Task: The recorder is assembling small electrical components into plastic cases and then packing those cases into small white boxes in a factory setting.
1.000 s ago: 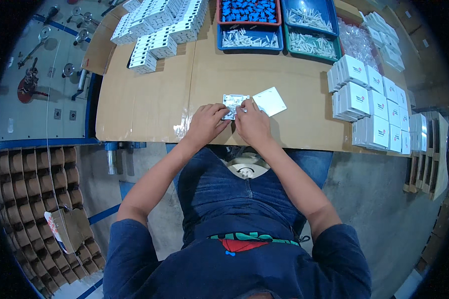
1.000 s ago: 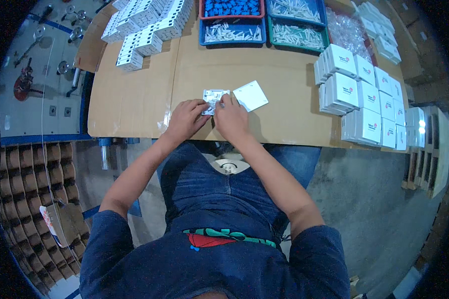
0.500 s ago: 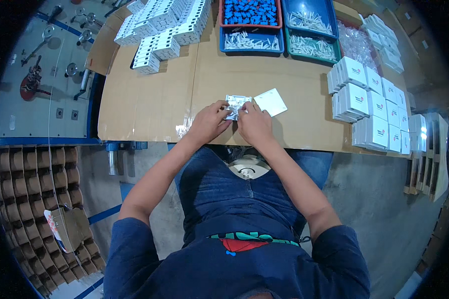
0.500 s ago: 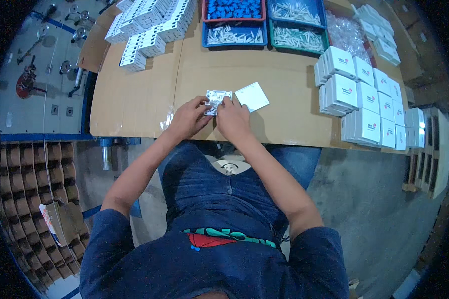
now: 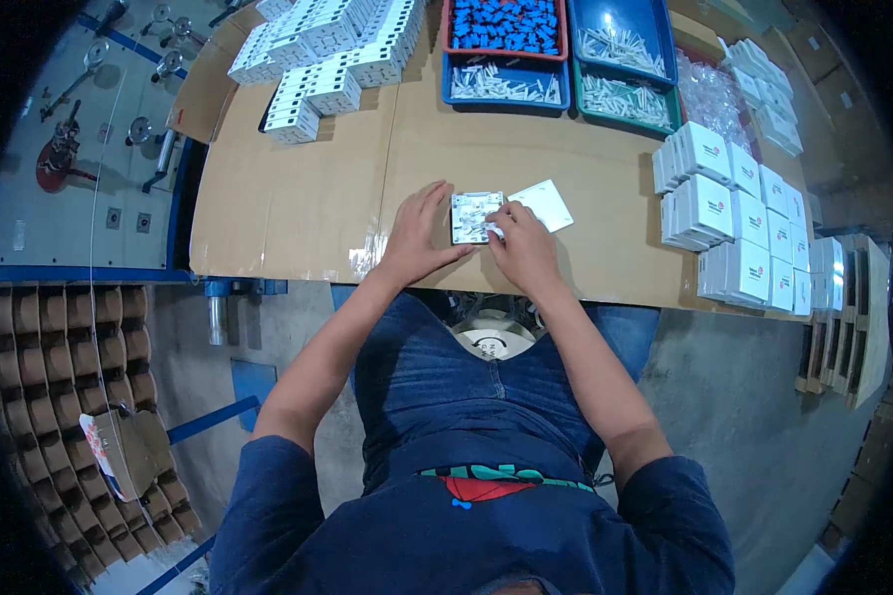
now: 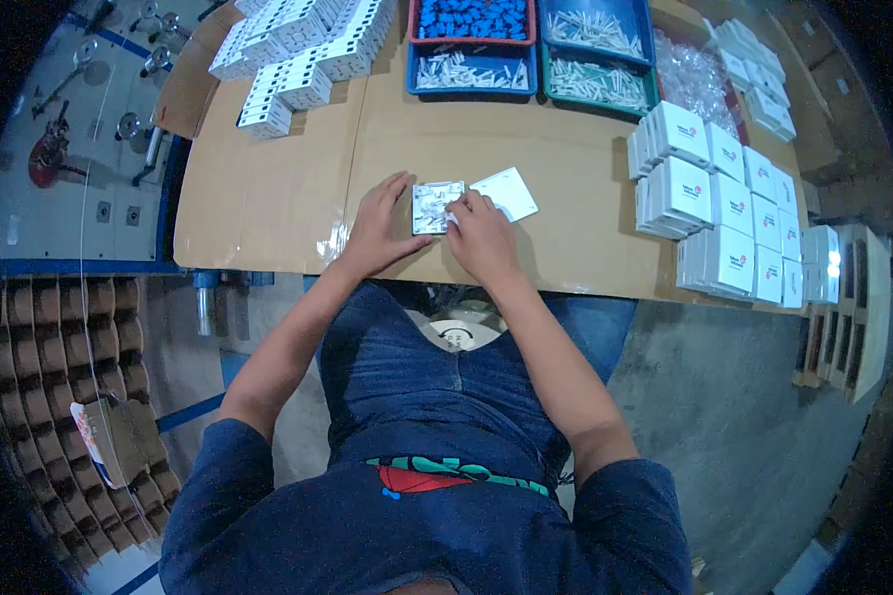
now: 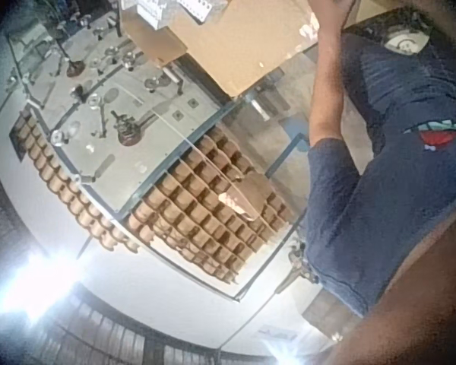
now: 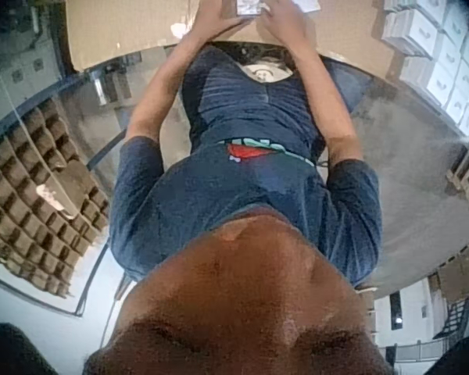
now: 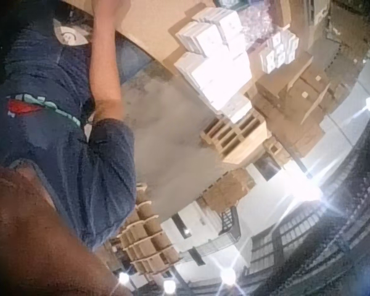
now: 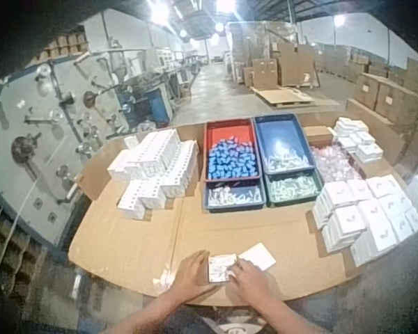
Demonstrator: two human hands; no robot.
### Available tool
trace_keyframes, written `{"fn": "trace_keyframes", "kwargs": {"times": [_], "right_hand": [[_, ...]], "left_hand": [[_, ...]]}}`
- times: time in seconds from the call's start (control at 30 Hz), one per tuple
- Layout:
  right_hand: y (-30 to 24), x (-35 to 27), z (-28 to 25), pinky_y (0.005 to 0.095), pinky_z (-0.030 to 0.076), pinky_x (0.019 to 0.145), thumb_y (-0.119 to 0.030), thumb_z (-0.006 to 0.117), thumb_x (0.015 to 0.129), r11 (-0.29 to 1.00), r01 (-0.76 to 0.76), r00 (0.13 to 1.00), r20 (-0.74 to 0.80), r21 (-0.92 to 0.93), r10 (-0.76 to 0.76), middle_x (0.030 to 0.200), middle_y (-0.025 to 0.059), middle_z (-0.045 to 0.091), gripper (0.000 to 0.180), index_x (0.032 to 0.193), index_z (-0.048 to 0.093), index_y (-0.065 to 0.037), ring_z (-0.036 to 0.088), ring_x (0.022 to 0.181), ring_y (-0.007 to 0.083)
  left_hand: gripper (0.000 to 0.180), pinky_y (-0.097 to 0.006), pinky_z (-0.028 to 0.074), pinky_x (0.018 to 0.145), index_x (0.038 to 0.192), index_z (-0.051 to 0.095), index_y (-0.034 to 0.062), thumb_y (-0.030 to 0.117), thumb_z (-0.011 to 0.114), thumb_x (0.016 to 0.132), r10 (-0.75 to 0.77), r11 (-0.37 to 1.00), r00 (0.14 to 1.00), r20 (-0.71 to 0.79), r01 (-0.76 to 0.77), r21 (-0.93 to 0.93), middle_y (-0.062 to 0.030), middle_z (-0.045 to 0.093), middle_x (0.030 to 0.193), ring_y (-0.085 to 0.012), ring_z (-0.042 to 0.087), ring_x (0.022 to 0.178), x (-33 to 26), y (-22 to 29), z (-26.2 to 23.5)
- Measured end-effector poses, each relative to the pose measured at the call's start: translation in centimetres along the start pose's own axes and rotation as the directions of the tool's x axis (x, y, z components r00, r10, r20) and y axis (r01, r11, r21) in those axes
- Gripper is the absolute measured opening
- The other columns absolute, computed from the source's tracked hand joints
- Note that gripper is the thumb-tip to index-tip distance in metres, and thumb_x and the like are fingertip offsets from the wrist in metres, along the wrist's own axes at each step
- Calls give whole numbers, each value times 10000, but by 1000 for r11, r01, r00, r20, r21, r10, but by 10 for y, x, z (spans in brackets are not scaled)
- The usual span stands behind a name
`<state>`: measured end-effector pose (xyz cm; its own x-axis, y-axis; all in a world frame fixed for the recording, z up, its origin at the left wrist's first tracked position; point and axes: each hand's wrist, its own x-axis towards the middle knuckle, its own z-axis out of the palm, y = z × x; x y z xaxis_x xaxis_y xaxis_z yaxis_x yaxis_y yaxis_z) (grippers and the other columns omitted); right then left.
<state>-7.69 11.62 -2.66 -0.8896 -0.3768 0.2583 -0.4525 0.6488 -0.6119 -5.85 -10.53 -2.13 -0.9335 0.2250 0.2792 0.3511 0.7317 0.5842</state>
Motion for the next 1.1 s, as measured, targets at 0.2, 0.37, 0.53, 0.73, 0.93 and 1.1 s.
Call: {"fn": "trace_keyframes", "kwargs": {"times": [0.2,0.37,0.53,0.73,0.93,1.1], "right_hand": [[6,9,-10,439,541,805,-150,712,887,990,-108,992,-59,89,113,1066,90,649,177,1050,724,-81,662,975,293],[16,39,-33,423,548,803,-149,684,913,967,-211,969,-102,143,226,1047,108,666,173,1062,720,-70,689,905,297],[38,114,-39,410,552,792,-125,667,911,979,-109,966,-213,172,145,1050,126,686,181,1072,719,-60,704,876,315],[91,265,-36,444,553,830,-146,680,920,997,54,966,-256,54,-38,1092,161,703,230,1136,700,-69,705,973,337],[98,357,-37,500,550,864,-232,716,914,939,-36,983,-180,-342,-28,1115,142,688,275,1148,673,-94,674,1060,357],[104,382,-20,509,569,844,-203,727,890,896,-46,995,-100,-442,2,1148,146,675,269,1131,685,-91,676,1053,376]], "left_hand": [[968,-577,246,1217,1452,477,52,601,824,734,-74,987,994,76,62,146,-162,448,1527,-334,385,1465,4,-5,5],[1078,-603,158,1243,1526,405,19,721,718,770,-119,952,990,75,93,291,-200,355,1607,-378,278,1528,3,-2,9],[1169,-628,93,1245,1578,331,4,797,641,778,-164,922,982,96,119,368,-221,250,1668,-374,174,1573,3,-1,11],[1101,-604,58,1258,1580,360,59,812,576,806,-205,929,969,134,150,338,-199,243,1675,-356,168,1573,4,0,8],[1083,-613,97,1252,1562,393,52,774,641,794,-213,934,971,110,169,313,-206,263,1661,-362,185,1567,5,4,2],[1060,-600,89,1257,1590,358,87,804,555,835,-233,922,960,154,168,350,-186,227,1679,-338,162,1577,6,5,-2]]}}
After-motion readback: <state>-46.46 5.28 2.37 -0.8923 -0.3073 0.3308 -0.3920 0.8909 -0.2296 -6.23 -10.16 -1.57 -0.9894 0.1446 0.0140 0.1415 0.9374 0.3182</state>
